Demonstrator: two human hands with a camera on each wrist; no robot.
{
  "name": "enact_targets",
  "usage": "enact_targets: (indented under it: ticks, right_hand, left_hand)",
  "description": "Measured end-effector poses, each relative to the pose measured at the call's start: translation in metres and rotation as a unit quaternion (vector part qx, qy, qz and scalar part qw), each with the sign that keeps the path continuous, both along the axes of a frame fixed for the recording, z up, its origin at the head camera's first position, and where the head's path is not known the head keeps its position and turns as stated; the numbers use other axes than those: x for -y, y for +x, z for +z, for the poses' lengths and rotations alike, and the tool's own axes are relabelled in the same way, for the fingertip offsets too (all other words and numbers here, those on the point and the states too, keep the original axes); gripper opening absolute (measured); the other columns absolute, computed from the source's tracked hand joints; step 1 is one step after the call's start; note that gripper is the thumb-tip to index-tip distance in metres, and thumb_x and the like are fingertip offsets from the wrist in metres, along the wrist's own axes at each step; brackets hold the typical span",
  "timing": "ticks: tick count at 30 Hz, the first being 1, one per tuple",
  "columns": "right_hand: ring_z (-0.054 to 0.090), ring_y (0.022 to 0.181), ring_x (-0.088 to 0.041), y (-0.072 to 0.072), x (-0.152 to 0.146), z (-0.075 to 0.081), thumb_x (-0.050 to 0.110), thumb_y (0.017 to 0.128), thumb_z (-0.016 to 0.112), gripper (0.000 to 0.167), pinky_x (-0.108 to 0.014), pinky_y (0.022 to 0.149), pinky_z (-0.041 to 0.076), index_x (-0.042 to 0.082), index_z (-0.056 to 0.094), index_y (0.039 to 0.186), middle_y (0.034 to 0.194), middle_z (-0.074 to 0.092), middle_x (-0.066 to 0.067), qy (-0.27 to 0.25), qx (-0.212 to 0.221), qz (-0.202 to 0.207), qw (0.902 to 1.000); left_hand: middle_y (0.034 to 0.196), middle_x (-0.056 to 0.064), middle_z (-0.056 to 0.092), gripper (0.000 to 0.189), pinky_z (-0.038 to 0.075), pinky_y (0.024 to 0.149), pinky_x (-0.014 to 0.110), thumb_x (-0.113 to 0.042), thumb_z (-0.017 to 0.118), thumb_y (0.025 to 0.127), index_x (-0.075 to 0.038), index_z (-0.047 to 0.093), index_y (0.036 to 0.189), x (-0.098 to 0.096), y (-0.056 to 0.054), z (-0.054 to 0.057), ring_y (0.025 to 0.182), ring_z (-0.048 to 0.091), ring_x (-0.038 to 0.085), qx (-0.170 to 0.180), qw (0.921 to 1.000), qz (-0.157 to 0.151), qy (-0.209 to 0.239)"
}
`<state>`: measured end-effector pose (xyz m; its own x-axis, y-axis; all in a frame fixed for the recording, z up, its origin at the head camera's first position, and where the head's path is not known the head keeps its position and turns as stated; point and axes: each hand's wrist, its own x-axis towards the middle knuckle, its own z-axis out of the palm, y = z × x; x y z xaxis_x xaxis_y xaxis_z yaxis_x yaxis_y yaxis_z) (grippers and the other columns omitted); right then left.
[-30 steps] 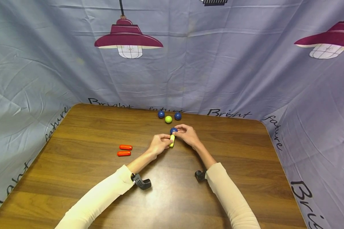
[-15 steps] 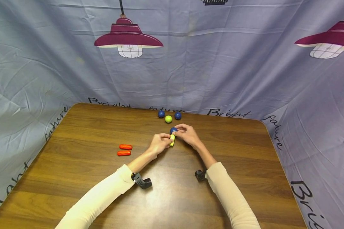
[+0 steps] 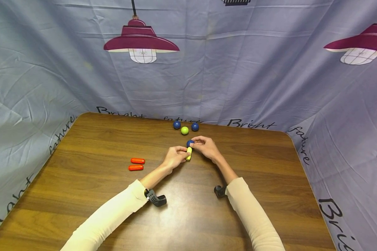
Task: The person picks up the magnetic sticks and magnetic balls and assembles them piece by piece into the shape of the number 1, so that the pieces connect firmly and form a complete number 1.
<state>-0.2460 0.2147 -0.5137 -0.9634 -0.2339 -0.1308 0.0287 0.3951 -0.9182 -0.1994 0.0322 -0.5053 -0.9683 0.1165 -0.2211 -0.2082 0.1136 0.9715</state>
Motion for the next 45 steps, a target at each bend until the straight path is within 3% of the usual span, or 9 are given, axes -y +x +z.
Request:
enact_targets:
  ticks: [15, 20, 26, 33, 38, 45]
  right_hand:
    - [0.062, 0.111, -0.028, 0.001, 0.000, 0.000, 0.028, 0.093, 0.073, 0.039, -0.044, 0.097, 0.047, 0.004, 0.066, 0.123, 0.118, 0.067, -0.012, 0.007, -0.002, 0.002, 1.0000]
    - [0.062, 0.111, -0.028, 0.002, 0.000, 0.001, 0.027, 0.092, 0.074, 0.038, -0.044, 0.097, 0.047, 0.004, 0.066, 0.122, 0.117, 0.067, -0.012, 0.006, 0.002, -0.003, 1.0000]
    - [0.062, 0.111, -0.028, 0.002, 0.001, 0.002, 0.028, 0.092, 0.074, 0.039, -0.044, 0.097, 0.047, 0.005, 0.066, 0.122, 0.118, 0.067, -0.011, 0.006, 0.002, -0.003, 1.0000]
    - [0.063, 0.110, -0.027, 0.001, 0.000, 0.002, 0.027, 0.092, 0.074, 0.040, -0.041, 0.095, 0.048, 0.003, 0.066, 0.122, 0.117, 0.067, -0.012, 0.001, 0.003, -0.004, 1.0000]
    - [0.063, 0.109, -0.026, 0.000, -0.001, 0.001, 0.026, 0.091, 0.075, 0.037, -0.041, 0.094, 0.048, 0.005, 0.067, 0.121, 0.116, 0.068, -0.011, 0.004, 0.007, -0.008, 0.9999]
    - [0.062, 0.111, -0.026, -0.001, -0.001, 0.001, 0.028, 0.091, 0.075, 0.039, -0.042, 0.095, 0.048, 0.005, 0.066, 0.122, 0.119, 0.067, -0.011, 0.007, 0.010, 0.000, 0.9999]
  left_hand:
    - [0.091, 0.011, 0.072, 0.025, 0.056, 0.059, 0.022, -0.008, 0.070, 0.092, 0.006, 0.068, 0.113, 0.006, -0.002, -0.001, 0.071, 0.065, 0.012, 0.023, 0.9993, -0.021, 0.023]
    - [0.090, 0.011, 0.073, 0.026, 0.054, 0.053, 0.021, -0.009, 0.069, 0.092, 0.005, 0.068, 0.114, 0.008, -0.003, 0.000, 0.068, 0.066, 0.013, 0.024, 0.9990, -0.037, 0.008]
    - [0.083, 0.009, 0.073, 0.023, 0.050, 0.048, 0.019, -0.011, 0.068, 0.093, 0.005, 0.069, 0.110, 0.008, -0.007, 0.002, 0.061, 0.065, 0.010, 0.002, 0.9986, -0.046, -0.024]
    - [0.081, 0.008, 0.072, 0.018, 0.054, 0.052, 0.022, -0.010, 0.071, 0.092, 0.003, 0.071, 0.105, 0.012, -0.013, 0.004, 0.063, 0.065, 0.014, -0.018, 0.9984, -0.018, -0.050]
    - [0.089, 0.011, 0.073, 0.023, 0.053, 0.056, 0.022, -0.011, 0.073, 0.091, 0.003, 0.071, 0.108, 0.018, -0.023, 0.004, 0.070, 0.069, 0.022, -0.058, 0.9958, 0.016, -0.069]
    - [0.106, 0.012, 0.072, 0.031, 0.053, 0.081, 0.031, -0.011, 0.074, 0.090, 0.001, 0.069, 0.117, 0.020, -0.040, 0.002, 0.098, 0.069, 0.024, -0.101, 0.9908, 0.049, -0.076]
